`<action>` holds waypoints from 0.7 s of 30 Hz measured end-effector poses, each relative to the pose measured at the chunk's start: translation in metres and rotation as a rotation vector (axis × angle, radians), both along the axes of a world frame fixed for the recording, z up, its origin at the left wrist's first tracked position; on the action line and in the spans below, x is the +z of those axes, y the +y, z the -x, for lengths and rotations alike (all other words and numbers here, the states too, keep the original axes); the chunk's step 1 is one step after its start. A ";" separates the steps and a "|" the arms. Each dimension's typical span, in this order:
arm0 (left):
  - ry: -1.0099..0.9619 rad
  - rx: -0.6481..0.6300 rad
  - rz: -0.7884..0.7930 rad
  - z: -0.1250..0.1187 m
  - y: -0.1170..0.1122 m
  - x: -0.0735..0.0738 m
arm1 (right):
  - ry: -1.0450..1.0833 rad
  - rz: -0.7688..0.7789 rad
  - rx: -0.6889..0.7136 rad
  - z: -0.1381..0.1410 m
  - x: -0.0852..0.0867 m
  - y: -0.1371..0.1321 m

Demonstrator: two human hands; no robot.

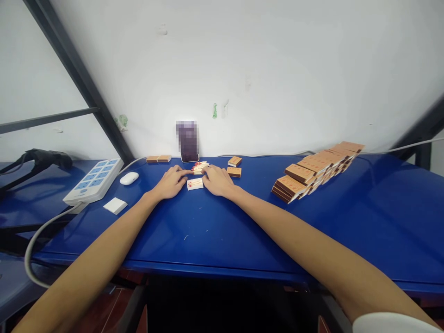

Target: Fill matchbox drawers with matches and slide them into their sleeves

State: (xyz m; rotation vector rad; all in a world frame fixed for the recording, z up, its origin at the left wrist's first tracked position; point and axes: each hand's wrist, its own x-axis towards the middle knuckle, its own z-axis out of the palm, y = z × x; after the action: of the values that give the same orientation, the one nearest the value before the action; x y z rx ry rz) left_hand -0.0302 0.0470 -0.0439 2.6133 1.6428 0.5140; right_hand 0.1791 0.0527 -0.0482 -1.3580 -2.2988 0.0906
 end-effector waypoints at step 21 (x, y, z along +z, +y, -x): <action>-0.059 -0.075 -0.007 -0.001 0.001 0.000 | 0.071 0.009 0.080 -0.002 0.000 0.002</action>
State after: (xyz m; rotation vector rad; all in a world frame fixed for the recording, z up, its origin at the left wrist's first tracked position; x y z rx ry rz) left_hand -0.0295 0.0477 -0.0436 2.6262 1.5222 0.5886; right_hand 0.1812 0.0546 -0.0484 -1.2471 -2.2950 0.1718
